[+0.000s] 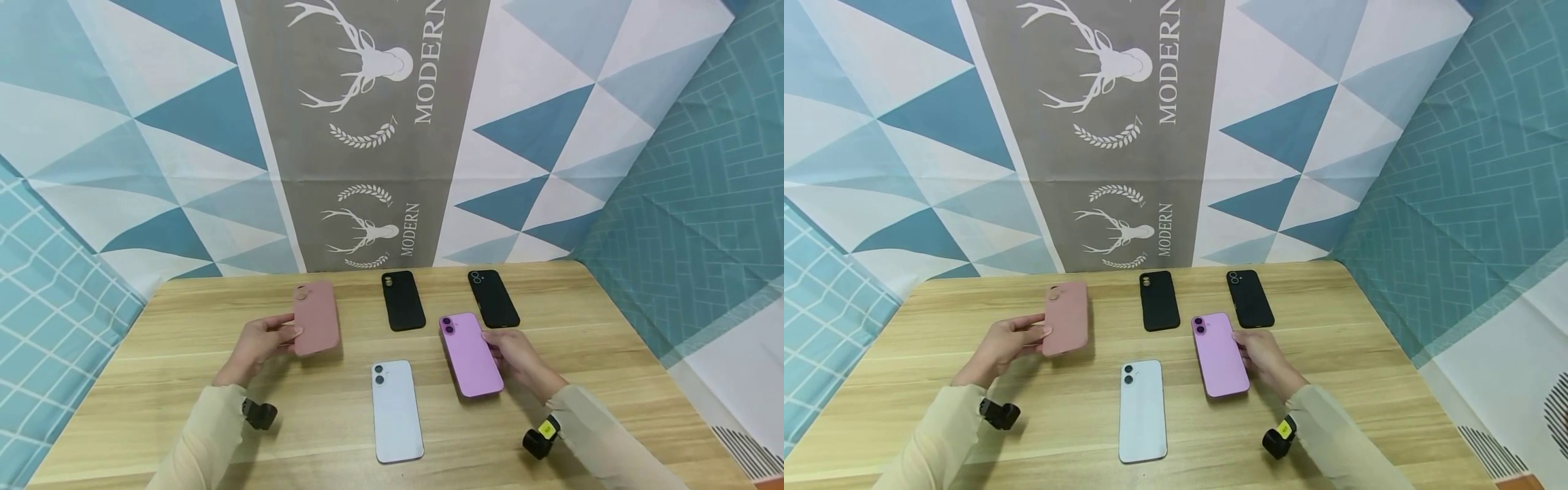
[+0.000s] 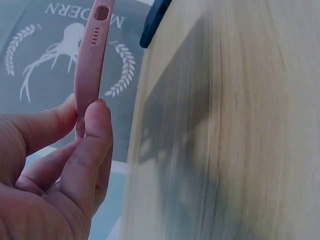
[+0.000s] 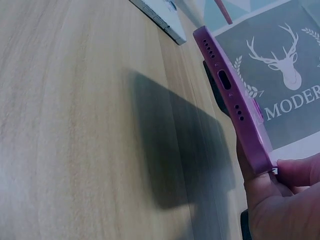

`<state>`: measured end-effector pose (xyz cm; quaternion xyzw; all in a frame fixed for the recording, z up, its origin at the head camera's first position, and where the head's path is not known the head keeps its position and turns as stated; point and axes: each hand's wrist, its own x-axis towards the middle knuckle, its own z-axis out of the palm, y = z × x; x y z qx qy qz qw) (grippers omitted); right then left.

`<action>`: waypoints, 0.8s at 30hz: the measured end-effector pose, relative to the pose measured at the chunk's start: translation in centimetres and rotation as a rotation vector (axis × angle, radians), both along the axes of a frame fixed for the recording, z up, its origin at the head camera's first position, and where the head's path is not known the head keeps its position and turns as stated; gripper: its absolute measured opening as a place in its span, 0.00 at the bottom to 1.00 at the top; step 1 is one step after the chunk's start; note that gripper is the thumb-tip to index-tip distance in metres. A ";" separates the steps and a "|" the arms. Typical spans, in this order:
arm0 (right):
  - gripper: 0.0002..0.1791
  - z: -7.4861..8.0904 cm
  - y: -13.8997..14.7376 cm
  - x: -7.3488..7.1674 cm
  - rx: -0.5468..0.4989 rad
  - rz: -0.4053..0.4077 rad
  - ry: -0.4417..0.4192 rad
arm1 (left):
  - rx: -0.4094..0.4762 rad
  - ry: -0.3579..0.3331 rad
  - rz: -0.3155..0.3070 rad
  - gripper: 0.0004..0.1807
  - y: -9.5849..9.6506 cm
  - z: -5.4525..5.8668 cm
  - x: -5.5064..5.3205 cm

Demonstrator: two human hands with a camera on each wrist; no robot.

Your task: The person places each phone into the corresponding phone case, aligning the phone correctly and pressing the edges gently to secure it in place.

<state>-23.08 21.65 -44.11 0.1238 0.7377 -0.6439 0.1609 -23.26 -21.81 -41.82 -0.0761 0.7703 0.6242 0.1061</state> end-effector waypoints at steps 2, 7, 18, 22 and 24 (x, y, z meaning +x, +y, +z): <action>0.22 0.0 -0.1 -0.1 0.001 -0.004 0.000 | 0.014 0.008 -0.007 0.29 0.3 0.2 0.1; 0.22 0.1 -0.3 -0.1 0.002 -0.005 0.000 | 0.022 0.016 -0.014 0.29 1.0 0.4 0.3; 0.22 0.3 -0.9 -0.4 0.031 -0.002 0.008 | 0.032 0.026 -0.028 0.28 2.5 0.3 0.3; 0.23 0.4 -1.0 -0.5 0.040 -0.007 0.013 | 0.040 0.036 -0.037 0.27 3.2 0.2 0.2; 0.22 0.4 -1.1 -0.5 0.041 -0.011 0.016 | 0.041 0.042 -0.041 0.27 3.6 0.2 0.2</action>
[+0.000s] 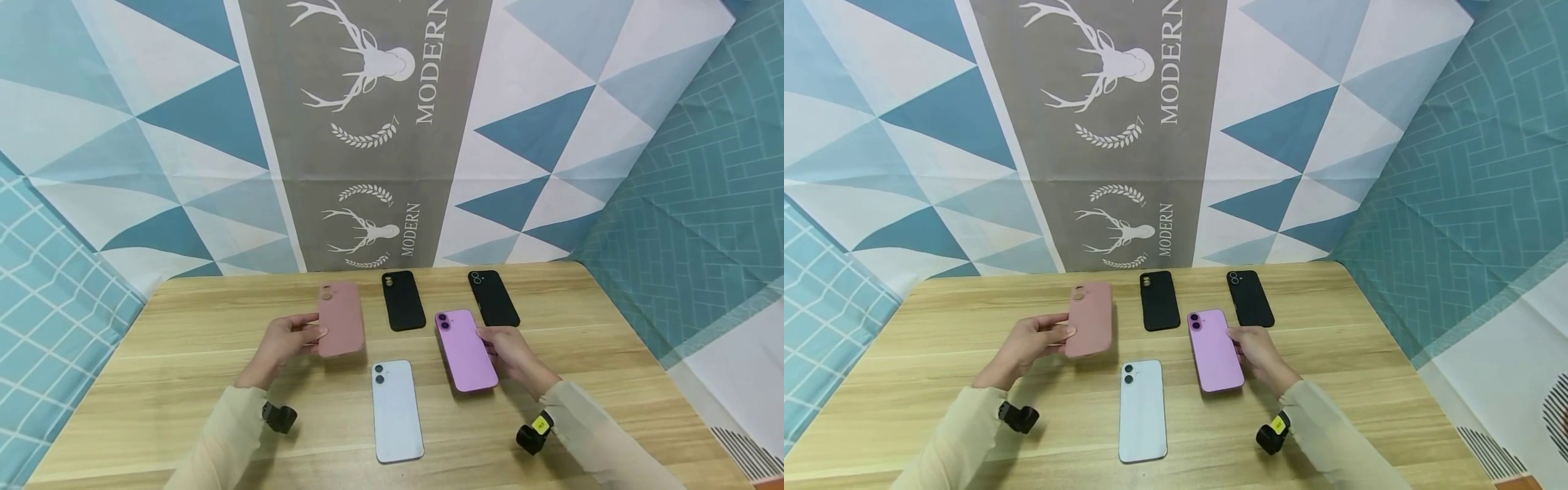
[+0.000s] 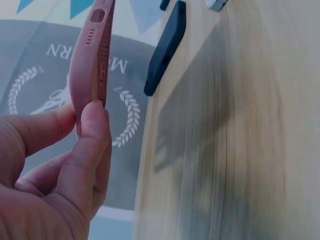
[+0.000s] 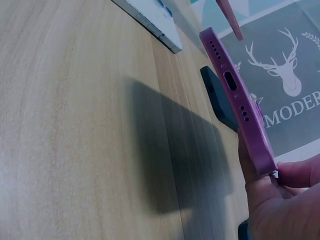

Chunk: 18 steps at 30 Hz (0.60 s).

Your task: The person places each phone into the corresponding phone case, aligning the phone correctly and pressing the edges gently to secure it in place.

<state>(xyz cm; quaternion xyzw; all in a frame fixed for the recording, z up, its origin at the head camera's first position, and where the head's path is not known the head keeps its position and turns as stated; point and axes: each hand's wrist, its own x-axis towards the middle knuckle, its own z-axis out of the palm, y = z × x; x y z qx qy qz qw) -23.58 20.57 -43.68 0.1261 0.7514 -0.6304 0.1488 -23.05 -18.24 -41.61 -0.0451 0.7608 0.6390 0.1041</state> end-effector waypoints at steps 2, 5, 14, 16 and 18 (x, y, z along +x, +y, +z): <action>0.22 0.0 0.0 0.0 0.001 0.002 0.005 | 0.004 -0.001 -0.006 0.27 0.4 0.0 0.0; 0.22 0.1 -0.1 0.0 0.003 0.000 0.008 | 0.010 -0.003 -0.007 0.26 0.9 0.0 0.0; 0.22 0.4 -0.2 0.0 0.002 -0.002 -0.002 | 0.035 0.004 -0.012 0.25 2.5 0.0 -0.1; 0.22 0.5 -0.2 0.0 0.008 0.000 -0.001 | 0.050 0.006 -0.015 0.25 2.8 0.0 0.0; 0.22 0.5 -0.2 0.0 0.021 -0.001 0.006 | 0.054 0.012 -0.020 0.25 3.1 -0.1 0.0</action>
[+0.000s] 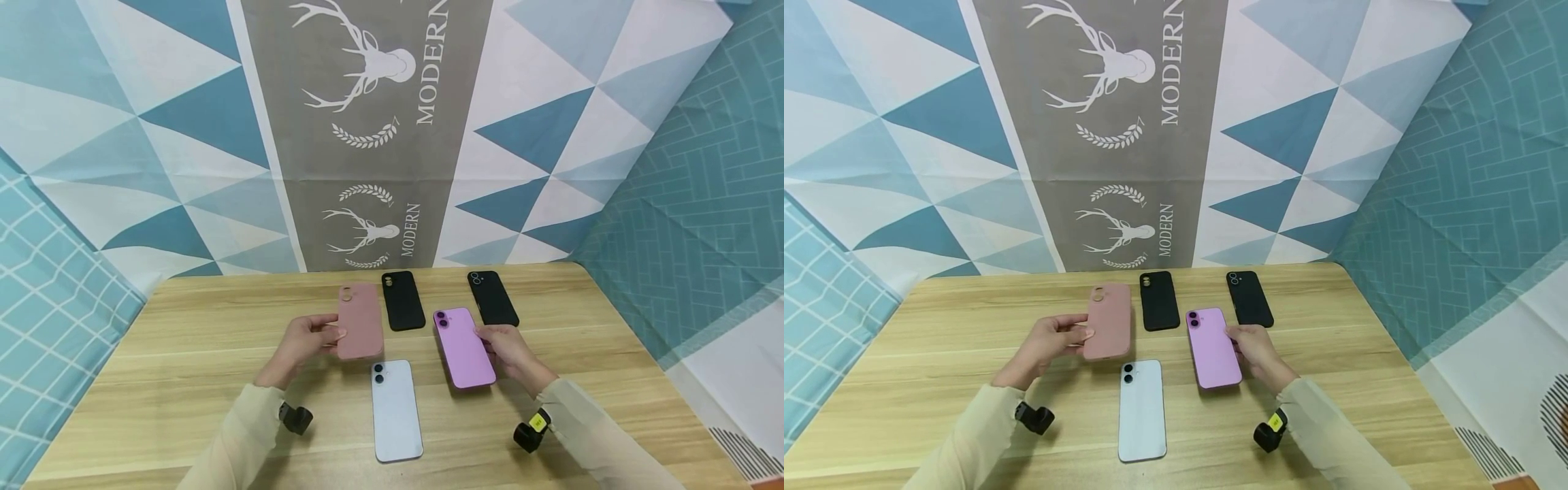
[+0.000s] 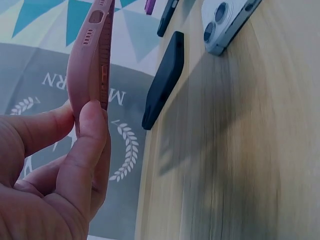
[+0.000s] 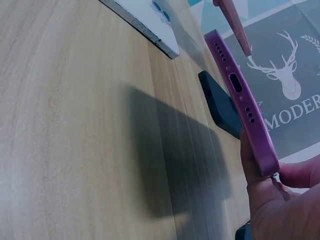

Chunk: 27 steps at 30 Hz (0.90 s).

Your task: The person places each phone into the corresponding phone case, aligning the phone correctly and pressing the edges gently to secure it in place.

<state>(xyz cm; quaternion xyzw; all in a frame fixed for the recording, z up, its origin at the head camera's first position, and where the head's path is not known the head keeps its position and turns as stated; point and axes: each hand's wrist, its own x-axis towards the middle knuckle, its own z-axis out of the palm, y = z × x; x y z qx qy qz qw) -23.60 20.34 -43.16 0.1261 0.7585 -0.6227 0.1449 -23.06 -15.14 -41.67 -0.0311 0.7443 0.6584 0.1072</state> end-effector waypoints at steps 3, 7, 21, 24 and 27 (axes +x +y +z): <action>0.22 0.0 -0.1 -0.1 0.017 0.000 0.011 | -0.010 0.011 -0.009 0.24 0.5 0.0 0.1; 0.22 0.1 -0.3 -0.3 0.022 -0.005 0.011 | -0.031 0.024 -0.013 0.23 1.1 0.1 0.1; 0.21 0.5 -1.2 -0.4 -0.074 -0.012 0.001 | -0.033 0.026 -0.019 0.22 3.4 0.7 0.6; 0.21 0.6 -1.3 -0.4 -0.075 -0.016 0.005 | -0.039 0.027 -0.031 0.22 4.0 0.8 0.6; 0.21 0.6 -1.4 -0.5 -0.078 -0.021 0.007 | -0.026 0.033 -0.041 0.22 4.6 0.8 0.7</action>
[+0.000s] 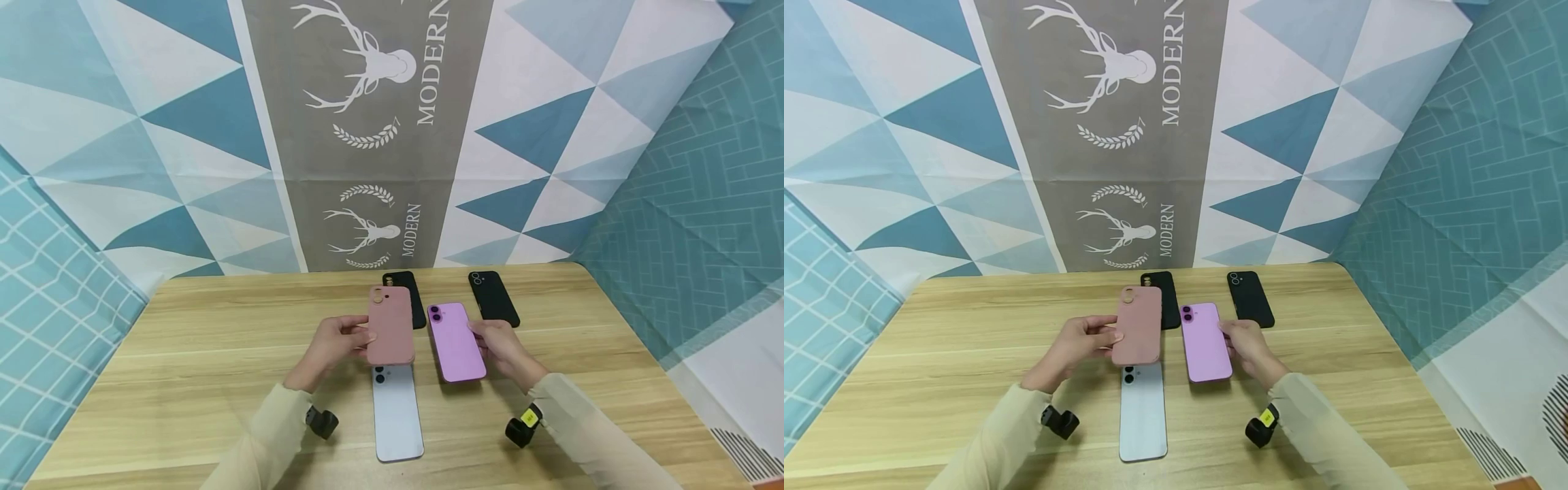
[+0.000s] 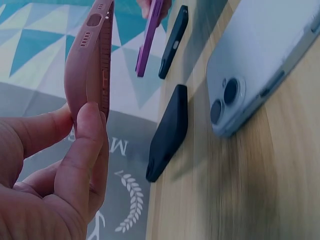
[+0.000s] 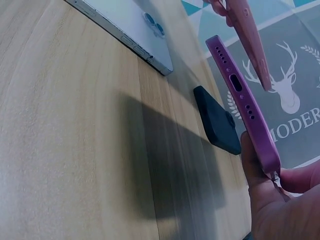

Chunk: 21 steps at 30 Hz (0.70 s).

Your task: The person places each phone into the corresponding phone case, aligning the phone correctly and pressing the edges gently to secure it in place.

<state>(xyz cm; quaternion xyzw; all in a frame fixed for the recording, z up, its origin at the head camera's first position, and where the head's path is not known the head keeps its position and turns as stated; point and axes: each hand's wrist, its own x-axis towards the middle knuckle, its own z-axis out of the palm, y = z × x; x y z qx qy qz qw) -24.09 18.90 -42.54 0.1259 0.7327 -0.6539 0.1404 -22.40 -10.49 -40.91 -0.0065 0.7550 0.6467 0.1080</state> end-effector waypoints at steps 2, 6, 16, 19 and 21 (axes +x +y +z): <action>0.21 0.0 -0.1 -0.1 -0.001 -0.003 0.000 | 0.008 0.005 -0.004 0.22 0.4 0.0 0.1; 0.21 0.1 -0.2 -0.2 0.001 -0.009 -0.003 | 0.016 0.005 -0.006 0.22 0.9 0.0 0.1; 0.22 0.4 -0.7 -0.2 -0.050 -0.004 0.003 | 0.024 -0.013 -0.023 0.21 2.1 -0.4 0.3; 0.22 0.4 -0.8 -0.2 -0.064 -0.002 0.000 | 0.016 -0.011 -0.025 0.21 2.5 -0.3 0.5; 0.22 0.4 -0.8 -0.2 -0.070 -0.011 -0.004 | 0.017 -0.009 -0.023 0.22 2.7 -0.2 0.6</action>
